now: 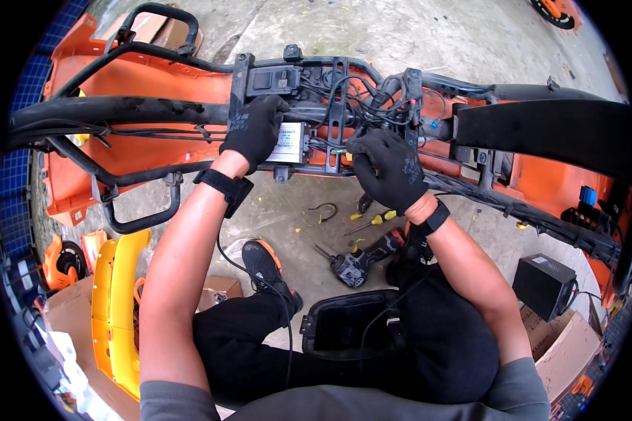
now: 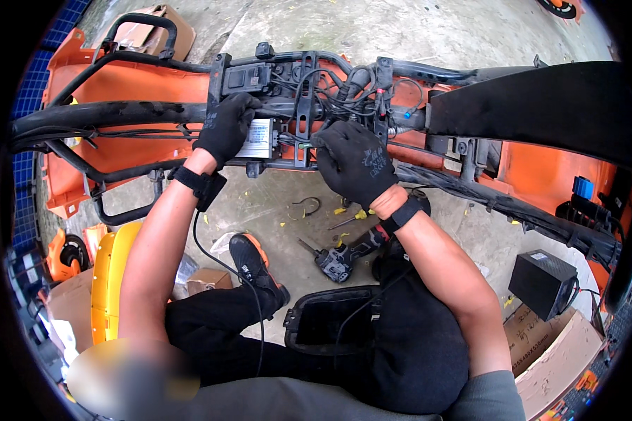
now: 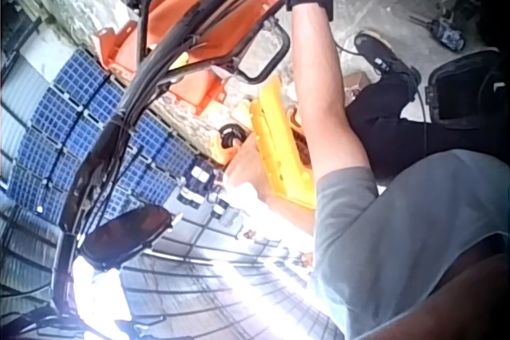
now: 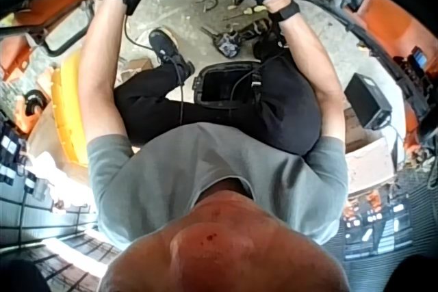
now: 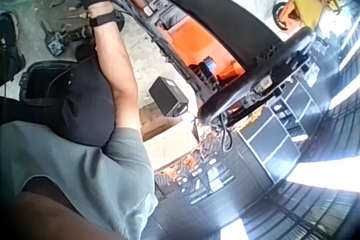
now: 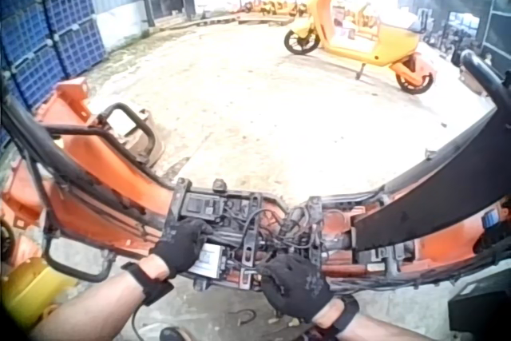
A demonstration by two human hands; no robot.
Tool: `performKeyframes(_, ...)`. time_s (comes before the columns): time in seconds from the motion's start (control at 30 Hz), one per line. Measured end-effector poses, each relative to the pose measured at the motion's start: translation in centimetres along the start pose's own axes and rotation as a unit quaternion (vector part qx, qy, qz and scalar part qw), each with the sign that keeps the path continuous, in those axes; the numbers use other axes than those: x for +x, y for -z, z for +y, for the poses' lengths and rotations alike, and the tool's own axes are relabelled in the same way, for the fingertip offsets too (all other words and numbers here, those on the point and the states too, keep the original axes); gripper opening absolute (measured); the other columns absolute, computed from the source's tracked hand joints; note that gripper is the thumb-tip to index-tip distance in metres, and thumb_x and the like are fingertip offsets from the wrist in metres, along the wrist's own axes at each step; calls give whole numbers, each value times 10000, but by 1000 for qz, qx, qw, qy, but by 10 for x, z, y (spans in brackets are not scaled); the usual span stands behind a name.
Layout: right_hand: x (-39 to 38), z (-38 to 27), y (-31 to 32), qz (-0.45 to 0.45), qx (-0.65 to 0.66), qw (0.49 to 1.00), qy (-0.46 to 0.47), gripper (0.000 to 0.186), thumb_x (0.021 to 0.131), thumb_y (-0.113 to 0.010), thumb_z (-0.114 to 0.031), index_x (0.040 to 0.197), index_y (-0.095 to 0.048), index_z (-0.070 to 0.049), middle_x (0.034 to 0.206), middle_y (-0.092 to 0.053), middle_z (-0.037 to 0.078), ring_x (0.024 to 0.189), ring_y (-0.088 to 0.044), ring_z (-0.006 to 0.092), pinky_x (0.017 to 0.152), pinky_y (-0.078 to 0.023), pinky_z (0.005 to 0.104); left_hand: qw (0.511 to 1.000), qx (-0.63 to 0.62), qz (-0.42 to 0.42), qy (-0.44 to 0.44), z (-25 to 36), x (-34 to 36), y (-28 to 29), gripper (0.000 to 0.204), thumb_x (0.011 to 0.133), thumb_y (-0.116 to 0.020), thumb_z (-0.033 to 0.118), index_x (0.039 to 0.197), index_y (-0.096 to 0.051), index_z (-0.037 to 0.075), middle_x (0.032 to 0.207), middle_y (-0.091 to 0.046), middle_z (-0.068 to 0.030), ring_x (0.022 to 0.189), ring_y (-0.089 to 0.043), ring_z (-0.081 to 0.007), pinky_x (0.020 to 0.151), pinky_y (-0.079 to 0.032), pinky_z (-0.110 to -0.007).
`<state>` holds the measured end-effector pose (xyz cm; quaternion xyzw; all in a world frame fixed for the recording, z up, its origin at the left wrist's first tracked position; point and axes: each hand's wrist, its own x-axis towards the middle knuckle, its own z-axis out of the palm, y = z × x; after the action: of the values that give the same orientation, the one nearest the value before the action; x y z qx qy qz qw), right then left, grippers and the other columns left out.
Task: The person connects and organizes electrical wires and plastic connectors on the frame of an orange vehicle by hand. They manipulate various wiring harnesses and handle an electronic module mounted to the frame.
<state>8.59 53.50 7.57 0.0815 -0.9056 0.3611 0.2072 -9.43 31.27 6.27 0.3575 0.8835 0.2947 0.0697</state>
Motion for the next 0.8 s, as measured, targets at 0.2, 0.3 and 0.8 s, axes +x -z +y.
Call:
performKeyframes(0.2, 0, 0, 1, -10, -3, 1000, -3, 162, 810, -655, -68, 970, -639, -43, 884, -605, 134, 851, -616, 348, 740, -507, 445, 1000, 8, -3, 2, 0, 0, 1, 134, 912, -585, 75, 1031, -646, 78, 992, -681, -205, 947, -654, -403, 812, -520, -465)
performKeyframes(0.3, 0, 0, 0, -8, -7, 1000, 0, 163, 809, -656, -70, 969, -638, -43, 877, -601, 133, 846, -614, 348, 737, -506, 448, 1000, 16, -1, -1, 1, 0, 0, 146, 902, -597, 23, 1037, -649, 42, 996, -691, -197, 956, -668, -385, 819, -529, -432)
performKeyframes(0.8, 0, 0, -1, -6, -10, 1000, 2, 171, 802, -672, -74, 970, -653, -47, 899, -630, 132, 858, -633, 344, 751, -520, 445, 1000, -5, -8, -5, -2, 0, -1, 130, 908, -590, -3, 1029, -636, 5, 979, -688, -208, 953, -662, -385, 826, -521, -415)
